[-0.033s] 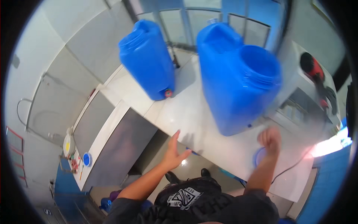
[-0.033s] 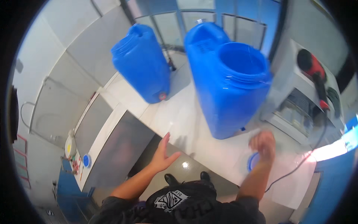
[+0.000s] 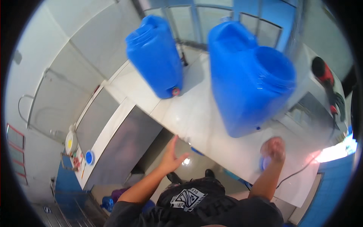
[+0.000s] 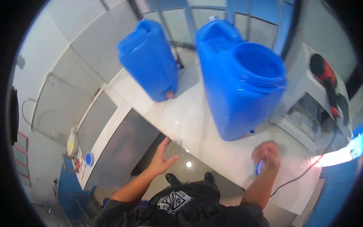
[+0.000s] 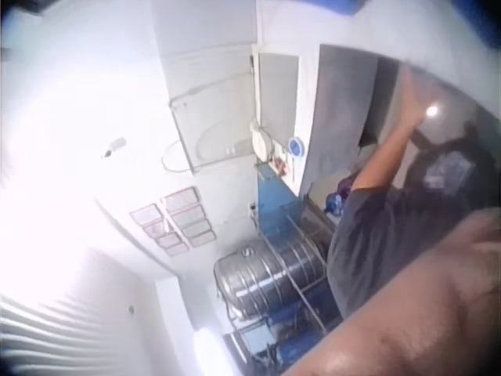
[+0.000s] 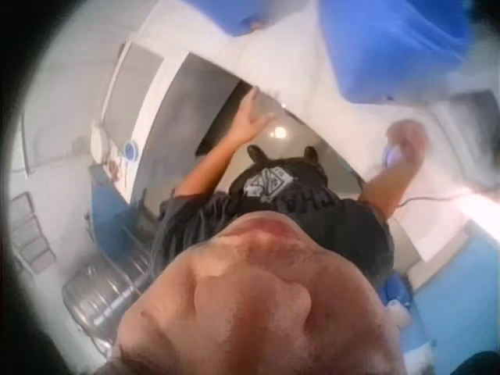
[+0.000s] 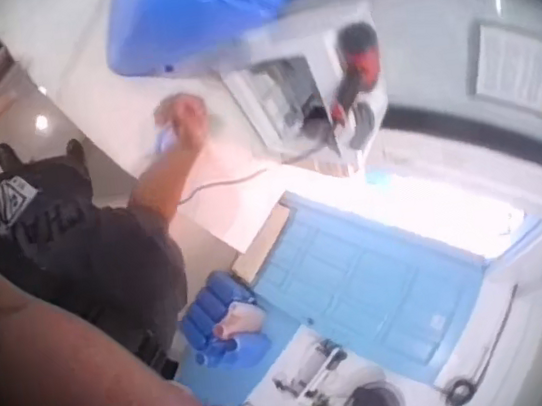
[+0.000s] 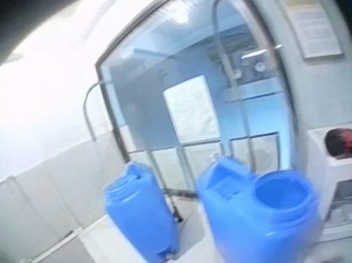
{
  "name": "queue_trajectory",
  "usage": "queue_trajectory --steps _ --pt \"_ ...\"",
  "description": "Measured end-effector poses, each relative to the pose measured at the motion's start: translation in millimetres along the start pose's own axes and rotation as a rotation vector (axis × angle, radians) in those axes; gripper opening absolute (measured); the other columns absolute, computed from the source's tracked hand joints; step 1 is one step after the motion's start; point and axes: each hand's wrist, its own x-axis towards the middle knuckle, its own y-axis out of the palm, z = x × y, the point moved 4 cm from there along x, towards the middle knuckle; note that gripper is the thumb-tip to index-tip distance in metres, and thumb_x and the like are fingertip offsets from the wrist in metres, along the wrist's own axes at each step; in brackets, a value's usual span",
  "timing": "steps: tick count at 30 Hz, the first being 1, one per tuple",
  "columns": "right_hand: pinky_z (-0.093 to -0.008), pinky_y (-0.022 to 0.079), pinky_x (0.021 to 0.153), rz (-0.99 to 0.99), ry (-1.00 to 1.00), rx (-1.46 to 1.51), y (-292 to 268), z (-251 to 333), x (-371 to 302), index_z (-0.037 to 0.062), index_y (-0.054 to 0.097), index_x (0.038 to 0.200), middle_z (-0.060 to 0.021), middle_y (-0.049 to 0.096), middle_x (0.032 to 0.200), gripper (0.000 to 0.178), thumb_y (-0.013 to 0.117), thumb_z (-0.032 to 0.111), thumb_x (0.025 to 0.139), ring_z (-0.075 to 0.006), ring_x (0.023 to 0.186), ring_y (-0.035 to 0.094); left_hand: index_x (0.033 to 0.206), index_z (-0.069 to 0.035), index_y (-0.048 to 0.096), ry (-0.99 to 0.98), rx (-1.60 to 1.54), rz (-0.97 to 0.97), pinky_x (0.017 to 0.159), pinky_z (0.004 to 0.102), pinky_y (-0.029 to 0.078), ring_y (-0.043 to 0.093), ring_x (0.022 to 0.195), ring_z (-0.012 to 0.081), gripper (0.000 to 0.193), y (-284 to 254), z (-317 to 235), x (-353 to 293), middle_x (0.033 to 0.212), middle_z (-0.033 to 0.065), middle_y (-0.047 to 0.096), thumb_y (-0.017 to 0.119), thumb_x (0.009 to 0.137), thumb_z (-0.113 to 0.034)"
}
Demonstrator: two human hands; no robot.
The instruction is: The person washes several large blue plastic containers in a sink using a yellow sponge, rinses them, and places them on a counter. They then use a red heat gun to apply shrink-wrap labels to the containers and secure the lids.
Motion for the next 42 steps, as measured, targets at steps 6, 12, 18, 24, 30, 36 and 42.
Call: queue_trajectory --steps 6,12,18,24,30,36,42 --pt "-0.0273 0.05 0.07 0.3 0.752 -0.466 121.1 -149.6 85.9 0.0016 0.062 0.092 -0.0065 0.069 0.085 0.019 0.066 0.02 0.095 -0.0123 0.076 0.064 0.147 0.007 0.031 -0.362 0.208 -0.482 0.115 0.0459 0.03 0.039 0.136 0.0413 0.092 -162.5 154.7 -107.8 0.146 0.0293 0.04 0.079 0.078 -0.031" --pt "-0.0272 0.048 0.071 0.457 0.631 -0.922 279.9 -324.6 208.6 0.0036 0.063 0.101 -0.002 0.063 0.083 0.019 0.067 0.02 0.092 -0.0109 0.076 0.056 0.152 -0.003 0.027 -0.586 0.718 -0.848 0.115 0.0529 0.025 0.026 0.141 0.0494 0.104 -343.4 267.8 -194.7 0.15 0.0343 0.029 0.083 0.072 -0.039" --pt "-0.0341 0.051 0.076 0.955 0.536 -0.947 498.4 -465.1 267.9 0.0022 0.063 0.105 -0.011 0.068 0.091 0.026 0.066 0.024 0.09 -0.0197 0.082 0.063 0.156 -0.005 0.015 -0.947 0.648 -0.943 0.112 0.0586 0.025 0.027 0.141 0.0502 0.128 -429.4 325.6 -260.6 0.151 0.036 0.026 0.087 0.06 -0.05" --pt "-0.0362 0.052 0.084 1.042 0.479 -0.776 655.0 -584.0 281.5 -0.002 0.059 0.113 -0.0146 0.067 0.103 0.041 0.066 0.033 0.093 -0.0249 0.093 0.066 0.155 -0.001 0.016 -0.8 0.513 -0.896 0.108 0.0545 0.032 0.04 0.129 0.0467 0.128 -470.7 362.9 -254.7 0.138 0.0325 0.04 0.086 0.057 -0.044" --pt "-0.0283 0.053 0.075 0.66 0.88 -0.406 729.2 -672.3 324.7 -0.0004 0.046 0.133 -0.0093 0.065 0.11 0.051 0.067 0.028 0.095 -0.014 0.09 0.063 0.154 -0.002 0.022 -0.587 0.605 -0.908 0.109 0.0544 0.029 0.036 0.132 0.0476 0.116 -497.5 343.5 -229.3 0.144 0.033 0.035 0.084 0.067 -0.047" --pt "-0.0339 0.052 0.067 0.319 0.618 -0.569 697.7 -752.7 512.7 0.0038 0.063 0.114 -0.0071 0.066 0.097 0.033 0.057 0.032 0.098 -0.0167 0.079 0.06 0.128 -0.002 0.053 -0.947 0.345 -0.771 0.105 0.0534 0.032 0.042 0.125 0.0451 0.075 -482.5 356.2 -303.6 0.132 0.0284 0.046 0.079 0.074 -0.047" --pt "-0.0386 0.053 0.068 0.384 0.562 -0.859 713.3 -765.2 634.5 0.0002 0.066 0.116 -0.0156 0.069 0.102 0.039 0.054 0.033 0.098 -0.0231 0.084 0.065 0.116 -0.004 0.057 -0.978 0.749 -0.962 0.099 0.0525 0.036 0.047 0.116 0.042 0.056 -495.7 401.5 -332.1 0.12 0.0225 0.051 0.077 0.079 -0.041"
